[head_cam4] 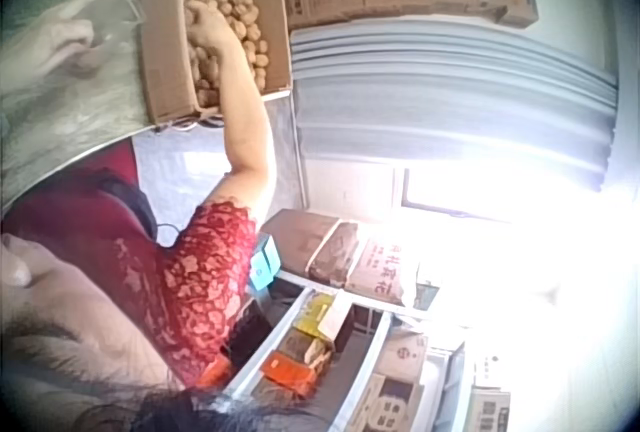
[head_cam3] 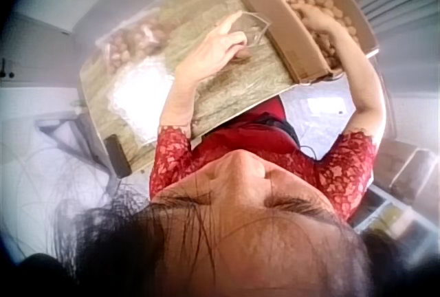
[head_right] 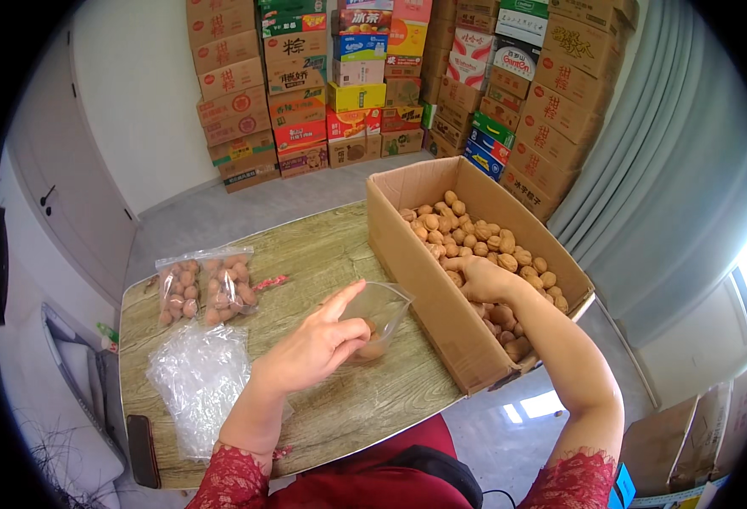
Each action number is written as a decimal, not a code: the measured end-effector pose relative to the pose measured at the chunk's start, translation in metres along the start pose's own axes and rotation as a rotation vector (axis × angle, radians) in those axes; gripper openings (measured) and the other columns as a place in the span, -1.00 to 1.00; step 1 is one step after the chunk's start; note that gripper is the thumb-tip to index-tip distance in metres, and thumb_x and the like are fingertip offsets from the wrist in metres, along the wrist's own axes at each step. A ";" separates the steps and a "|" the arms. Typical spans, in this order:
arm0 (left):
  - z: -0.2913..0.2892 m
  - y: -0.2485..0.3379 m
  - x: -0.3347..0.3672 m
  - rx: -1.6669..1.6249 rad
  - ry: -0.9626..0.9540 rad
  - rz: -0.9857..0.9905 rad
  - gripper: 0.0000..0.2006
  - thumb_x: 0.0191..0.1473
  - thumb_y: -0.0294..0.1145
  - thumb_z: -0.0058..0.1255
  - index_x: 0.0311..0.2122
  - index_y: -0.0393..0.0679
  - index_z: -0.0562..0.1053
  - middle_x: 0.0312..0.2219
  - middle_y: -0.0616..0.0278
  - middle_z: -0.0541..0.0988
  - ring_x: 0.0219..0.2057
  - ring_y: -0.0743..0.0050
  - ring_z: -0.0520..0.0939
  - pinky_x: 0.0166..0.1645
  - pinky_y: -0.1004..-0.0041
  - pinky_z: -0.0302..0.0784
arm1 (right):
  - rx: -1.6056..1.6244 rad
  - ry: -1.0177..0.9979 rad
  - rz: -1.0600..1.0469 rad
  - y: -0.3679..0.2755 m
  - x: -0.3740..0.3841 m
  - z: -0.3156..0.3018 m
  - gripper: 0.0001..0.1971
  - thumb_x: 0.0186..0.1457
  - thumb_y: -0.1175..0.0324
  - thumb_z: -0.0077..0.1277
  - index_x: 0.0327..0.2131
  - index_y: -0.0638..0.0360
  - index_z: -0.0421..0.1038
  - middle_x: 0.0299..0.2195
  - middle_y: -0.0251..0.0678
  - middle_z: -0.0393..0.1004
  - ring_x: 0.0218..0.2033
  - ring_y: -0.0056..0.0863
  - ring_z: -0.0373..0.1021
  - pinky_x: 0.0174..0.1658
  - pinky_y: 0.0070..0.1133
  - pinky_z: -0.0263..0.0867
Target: The person places walnuts from a cardboard box into plastic bags by hand and seals the bags.
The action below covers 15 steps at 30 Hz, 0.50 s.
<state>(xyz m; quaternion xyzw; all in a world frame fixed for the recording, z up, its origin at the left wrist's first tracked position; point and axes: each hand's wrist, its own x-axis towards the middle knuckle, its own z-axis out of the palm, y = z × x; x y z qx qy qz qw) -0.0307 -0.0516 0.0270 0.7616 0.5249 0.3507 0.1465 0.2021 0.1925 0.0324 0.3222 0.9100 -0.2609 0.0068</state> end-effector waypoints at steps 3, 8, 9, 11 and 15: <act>0.001 0.000 0.001 -0.003 0.001 -0.001 -0.93 0.16 -0.47 0.07 -0.26 -0.18 0.46 0.27 -0.35 0.16 0.25 -0.37 0.29 0.26 0.08 0.35 | -0.082 0.115 -0.008 -0.010 -0.006 -0.015 -0.55 -0.09 0.32 0.31 -0.06 0.07 0.49 -0.17 -0.11 0.50 -0.12 -0.23 0.45 -0.01 -0.41 0.38; 0.001 -0.001 0.004 -0.061 -0.007 -0.013 -0.94 0.16 -0.46 0.08 -0.27 -0.16 0.48 0.29 -0.35 0.14 0.25 -0.36 0.30 0.26 0.10 0.34 | 0.074 0.502 -0.086 -0.037 -0.013 -0.042 -0.61 -0.12 0.37 0.30 -0.15 0.15 0.49 -0.13 -0.10 0.42 -0.09 -0.17 0.42 0.02 -0.40 0.37; 0.003 -0.002 0.005 -0.061 0.020 -0.008 -0.94 0.14 -0.46 0.10 -0.28 -0.15 0.49 0.28 -0.32 0.17 0.21 -0.33 0.35 0.23 0.12 0.37 | 0.084 0.554 -0.164 -0.052 -0.013 -0.040 -0.62 -0.13 0.40 0.29 -0.15 0.15 0.49 -0.13 -0.10 0.41 -0.08 -0.17 0.42 0.02 -0.40 0.37; 0.004 -0.003 0.000 -0.046 0.081 -0.025 -0.94 0.10 -0.47 0.15 -0.30 -0.13 0.52 0.27 -0.27 0.22 0.14 -0.26 0.44 0.17 0.17 0.43 | 0.120 0.642 -0.343 -0.090 0.000 -0.025 -0.63 -0.13 0.45 0.26 -0.16 0.15 0.49 -0.13 -0.09 0.38 -0.07 -0.16 0.40 0.02 -0.39 0.37; 0.005 -0.002 0.004 -0.055 0.120 -0.046 -0.93 0.06 -0.50 0.16 -0.31 -0.14 0.52 0.22 -0.20 0.29 0.13 -0.25 0.45 0.16 0.18 0.42 | 0.173 0.508 -0.564 -0.129 0.014 0.013 -0.65 -0.09 0.54 0.21 -0.15 0.18 0.47 -0.07 -0.08 0.29 0.00 -0.13 0.34 0.06 -0.38 0.33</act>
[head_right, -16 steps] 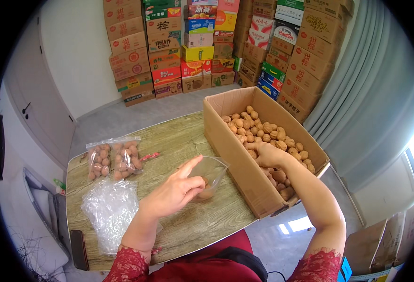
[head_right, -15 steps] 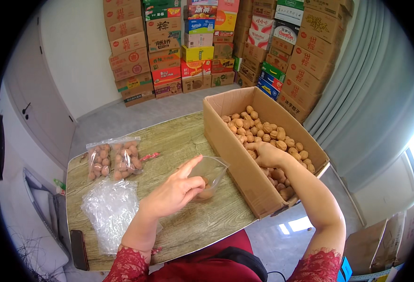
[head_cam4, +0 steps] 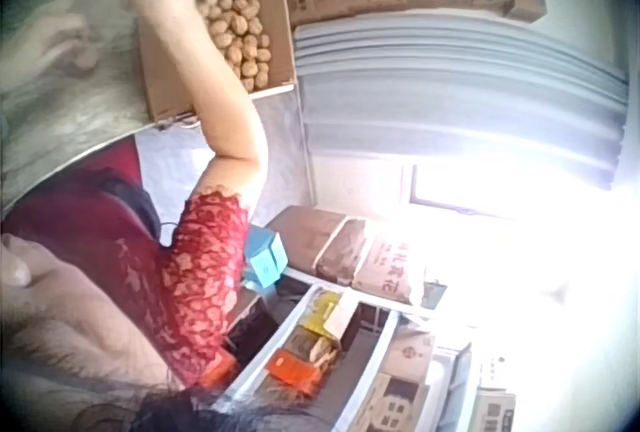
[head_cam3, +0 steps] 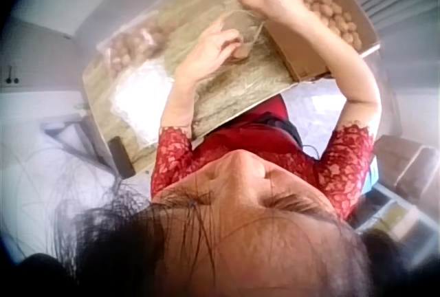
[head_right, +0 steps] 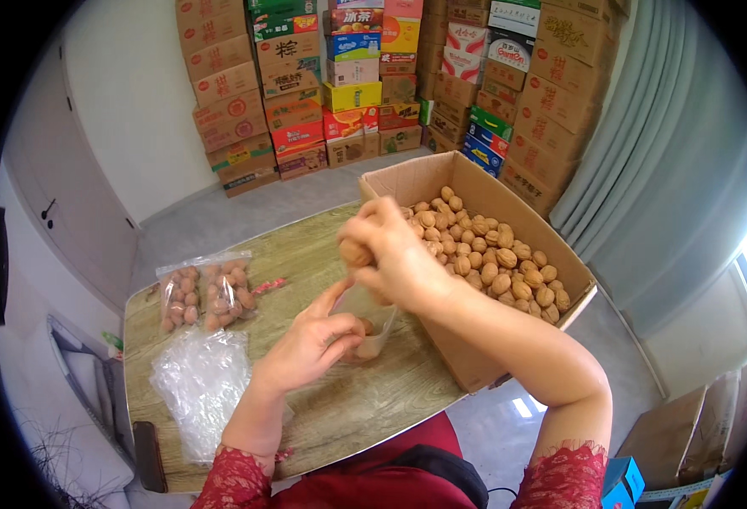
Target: The person places walnuts from a cardboard box into plastic bags by hand and seals the bags.
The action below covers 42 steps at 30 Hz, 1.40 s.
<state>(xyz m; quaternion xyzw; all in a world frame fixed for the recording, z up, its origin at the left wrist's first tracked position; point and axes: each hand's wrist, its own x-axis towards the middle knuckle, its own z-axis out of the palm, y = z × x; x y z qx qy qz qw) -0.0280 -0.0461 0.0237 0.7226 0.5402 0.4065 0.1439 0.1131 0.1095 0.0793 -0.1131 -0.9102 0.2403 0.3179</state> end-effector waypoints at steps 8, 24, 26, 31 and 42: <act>-0.006 -0.005 0.002 -0.007 -0.003 -0.073 -0.86 0.03 -0.54 0.16 -0.26 -0.16 0.50 0.17 -0.14 0.33 0.13 -0.20 0.44 0.16 0.17 0.42 | 0.065 -0.347 0.165 0.002 -0.014 0.012 -0.49 -0.04 0.48 0.25 0.04 0.09 0.38 -0.04 -0.10 0.31 -0.04 -0.20 0.40 -0.01 -0.44 0.45; -0.005 -0.006 0.000 0.072 -0.044 -0.041 -0.92 0.16 -0.44 0.11 -0.26 -0.14 0.46 0.27 -0.32 0.20 0.20 -0.36 0.37 0.21 0.10 0.40 | -0.775 -0.496 0.677 0.119 -0.038 -0.096 -0.36 -0.02 0.02 0.24 0.15 -0.10 0.36 0.15 -0.11 0.27 0.16 -0.08 0.29 0.16 -0.24 0.31; -0.003 -0.007 0.000 0.058 -0.039 -0.041 -0.92 0.13 -0.45 0.12 -0.25 -0.10 0.48 0.28 -0.29 0.22 0.18 -0.32 0.41 0.19 0.12 0.40 | -0.734 -0.537 0.822 0.149 -0.056 -0.107 -0.25 -0.09 -0.05 0.28 0.20 -0.14 0.31 0.21 -0.10 0.19 0.21 0.00 0.21 0.20 -0.18 0.28; -0.006 -0.009 -0.004 0.167 -0.068 -0.029 -0.90 0.15 -0.44 0.10 -0.22 -0.10 0.46 0.28 -0.24 0.22 0.19 -0.31 0.40 0.20 0.11 0.40 | -0.708 -0.609 0.934 0.159 -0.051 -0.096 -0.10 -0.18 -0.13 0.32 0.26 -0.17 0.21 0.27 -0.06 0.10 0.20 0.26 0.15 0.20 0.01 0.25; -0.009 -0.007 -0.005 0.170 -0.111 -0.022 -0.93 0.17 -0.44 0.06 -0.24 -0.12 0.49 0.25 -0.20 0.28 0.07 -0.25 0.50 0.13 0.14 0.46 | -0.609 -0.418 0.789 0.179 -0.062 -0.093 -0.21 -0.20 0.04 0.35 0.15 0.03 0.31 0.07 0.00 0.36 0.13 -0.02 0.32 0.17 -0.26 0.28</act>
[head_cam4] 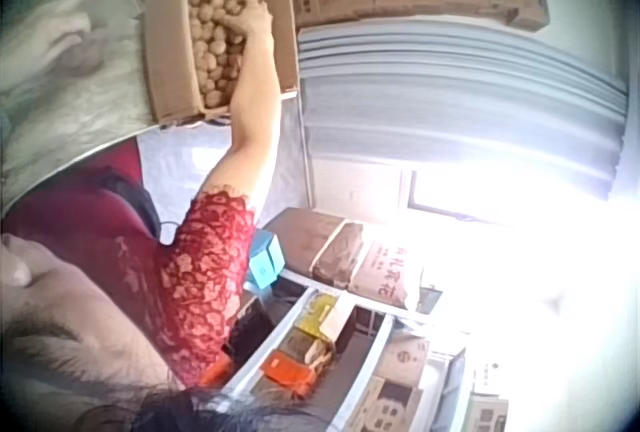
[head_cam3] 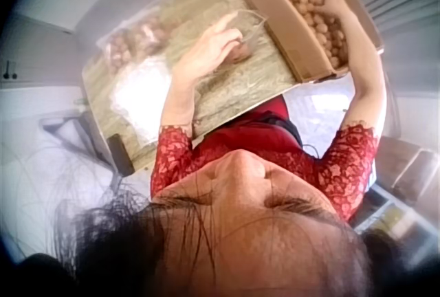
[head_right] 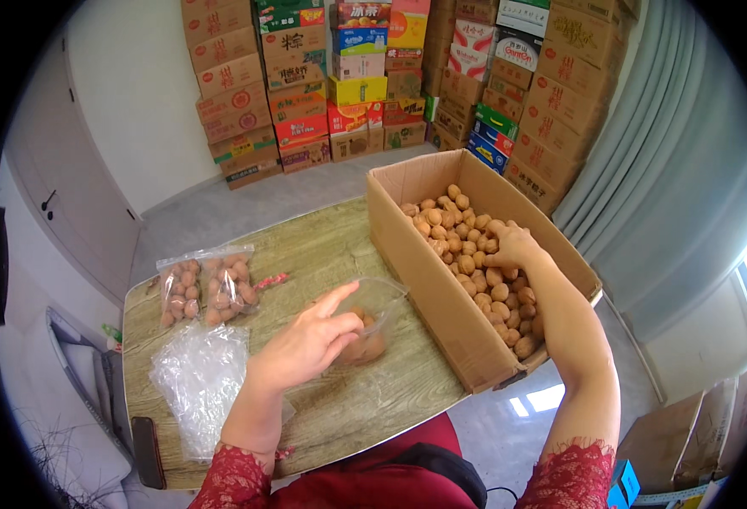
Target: The person places walnuts from a cardboard box into plastic bags by hand and seals the bags.
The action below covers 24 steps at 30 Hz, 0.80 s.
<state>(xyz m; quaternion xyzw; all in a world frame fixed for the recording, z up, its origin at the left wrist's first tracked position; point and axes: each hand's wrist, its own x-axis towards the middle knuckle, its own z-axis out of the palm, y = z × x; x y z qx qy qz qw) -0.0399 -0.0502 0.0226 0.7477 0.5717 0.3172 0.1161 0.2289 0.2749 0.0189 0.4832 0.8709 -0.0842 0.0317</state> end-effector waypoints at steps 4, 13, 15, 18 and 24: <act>-0.001 0.003 0.003 -0.036 0.005 0.042 -0.92 0.20 -0.43 0.02 -0.27 -0.19 0.48 0.21 -0.34 0.29 -0.04 -0.30 0.56 0.06 0.12 0.50 | 0.065 0.102 -0.241 0.022 0.009 0.019 -0.36 -0.14 0.09 0.30 0.05 0.06 0.38 -0.12 -0.02 0.51 0.03 -0.04 0.40 0.10 -0.27 0.34; 0.001 0.003 0.001 -0.015 0.006 0.039 -0.92 0.19 -0.43 0.02 -0.26 -0.19 0.49 0.22 -0.35 0.28 -0.01 -0.31 0.55 0.09 0.12 0.50 | 0.149 0.062 -0.367 -0.026 0.000 0.035 -0.53 -0.08 0.16 0.33 -0.15 0.16 0.40 -0.23 -0.06 0.45 -0.15 -0.11 0.40 -0.08 -0.30 0.32; 0.000 0.004 0.001 -0.013 -0.005 0.015 -0.93 0.18 -0.44 0.04 -0.25 -0.16 0.51 0.24 -0.29 0.27 0.04 -0.29 0.53 0.11 0.13 0.49 | 0.147 0.058 -0.362 -0.037 -0.007 0.028 -0.52 -0.09 0.15 0.33 -0.14 0.15 0.42 -0.25 -0.06 0.49 -0.17 -0.12 0.43 -0.09 -0.31 0.34; 0.002 0.003 0.000 -0.007 -0.025 -0.009 -0.92 0.15 -0.46 0.09 -0.23 -0.08 0.54 0.28 -0.18 0.26 0.12 -0.23 0.48 0.15 0.17 0.47 | 0.068 -0.066 -0.332 -0.045 -0.005 0.020 -0.51 -0.12 0.17 0.33 -0.09 0.13 0.47 -0.26 -0.06 0.54 -0.14 -0.13 0.46 -0.07 -0.30 0.37; 0.001 0.003 0.000 -0.003 -0.026 -0.015 -0.91 0.16 -0.45 0.09 -0.22 -0.07 0.54 0.28 -0.17 0.26 0.12 -0.23 0.48 0.15 0.18 0.48 | 0.049 -0.208 -0.364 -0.043 0.009 0.014 -0.56 -0.12 0.17 0.33 -0.14 0.10 0.53 -0.33 -0.10 0.56 -0.23 -0.18 0.49 -0.11 -0.34 0.38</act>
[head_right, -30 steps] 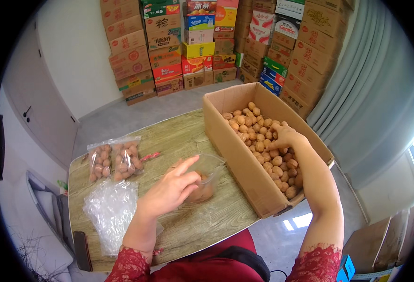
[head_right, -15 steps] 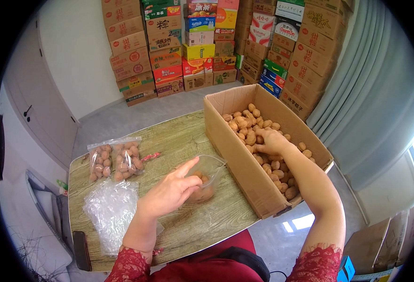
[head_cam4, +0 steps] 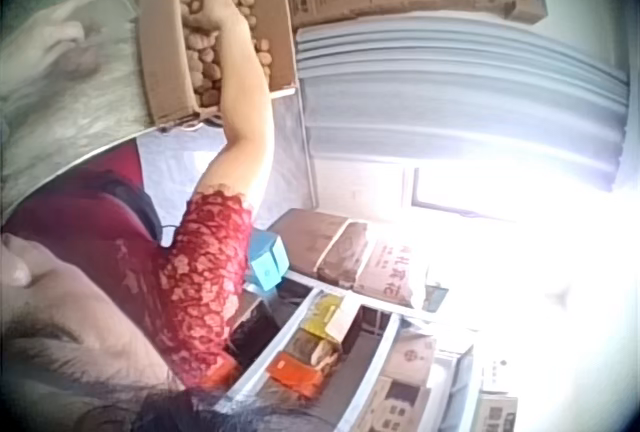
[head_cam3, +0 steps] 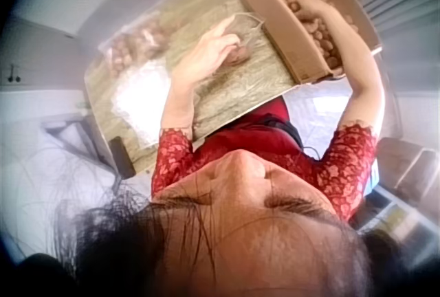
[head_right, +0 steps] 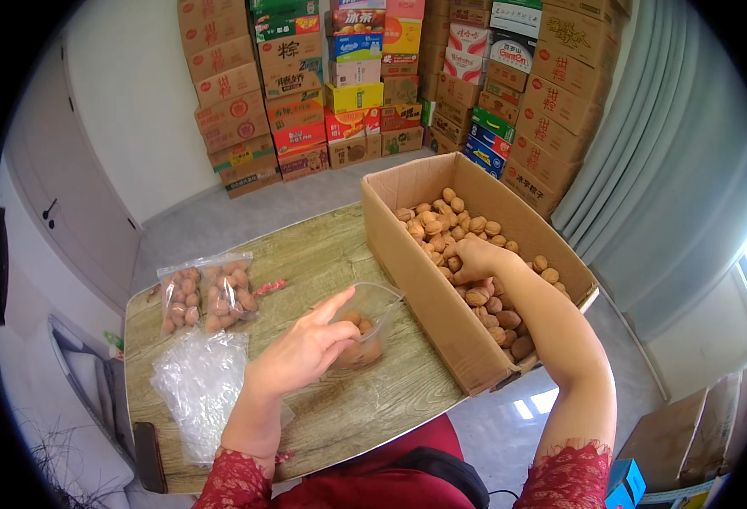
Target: The person places walnuts from a cardboard box into plastic bags by hand and seals the bags.
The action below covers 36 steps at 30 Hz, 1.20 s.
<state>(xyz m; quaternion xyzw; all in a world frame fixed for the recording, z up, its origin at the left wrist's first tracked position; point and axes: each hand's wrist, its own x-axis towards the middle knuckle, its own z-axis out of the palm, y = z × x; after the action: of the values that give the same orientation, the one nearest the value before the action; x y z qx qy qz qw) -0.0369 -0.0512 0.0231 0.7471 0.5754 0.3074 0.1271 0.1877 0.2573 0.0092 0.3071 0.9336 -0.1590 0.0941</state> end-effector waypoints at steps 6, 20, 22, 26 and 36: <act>0.000 -0.003 -0.001 0.006 -0.002 0.011 -0.91 0.15 -0.47 0.09 -0.23 -0.07 0.54 0.28 -0.18 0.26 0.12 -0.23 0.49 0.15 0.18 0.48 | 0.047 -0.002 -0.012 0.007 -0.002 0.001 -0.57 -0.10 0.20 0.31 -0.11 0.06 0.55 -0.31 -0.13 0.56 -0.20 -0.20 0.49 -0.10 -0.35 0.39; 0.002 -0.004 0.003 -0.047 0.060 0.028 -0.88 0.09 -0.51 0.11 -0.24 -0.09 0.56 0.28 -0.20 0.23 0.16 -0.20 0.44 0.18 0.20 0.44 | 0.235 0.357 -0.652 -0.138 -0.057 -0.053 -0.55 -0.06 0.42 0.32 -0.03 0.11 0.53 -0.16 -0.22 0.54 -0.06 -0.30 0.44 0.05 -0.41 0.36; 0.002 -0.004 0.005 -0.097 0.038 0.014 -0.88 0.08 -0.51 0.12 -0.25 -0.09 0.56 0.27 -0.23 0.24 0.18 -0.21 0.42 0.19 0.20 0.42 | 0.243 0.187 -0.657 -0.153 -0.052 -0.044 -0.52 -0.04 0.38 0.32 0.03 0.03 0.51 -0.19 -0.19 0.52 -0.03 -0.21 0.41 0.06 -0.40 0.34; -0.004 0.002 0.007 -0.120 0.034 0.005 -0.89 0.08 -0.50 0.12 -0.25 -0.08 0.57 0.25 -0.26 0.24 0.20 -0.24 0.39 0.21 0.18 0.41 | 0.241 0.041 -0.499 -0.163 -0.051 -0.041 -0.47 -0.01 0.30 0.32 0.09 0.00 0.47 -0.21 -0.19 0.52 -0.16 -0.24 0.49 -0.07 -0.40 0.40; 0.000 -0.001 0.007 -0.070 0.015 0.034 -0.91 0.15 -0.46 0.08 -0.23 -0.16 0.53 0.24 -0.38 0.21 0.11 -0.30 0.47 0.19 0.13 0.43 | 0.306 0.324 -0.524 -0.165 -0.037 -0.014 -0.66 0.10 0.24 0.24 -0.13 0.26 0.49 -0.24 -0.12 0.50 -0.20 -0.16 0.49 -0.10 -0.37 0.41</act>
<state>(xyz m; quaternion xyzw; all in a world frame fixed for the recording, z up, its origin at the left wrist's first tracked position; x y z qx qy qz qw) -0.0362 -0.0444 0.0245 0.7496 0.5525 0.3350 0.1436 0.1168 0.1168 0.0714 0.0884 0.9489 -0.2650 -0.1466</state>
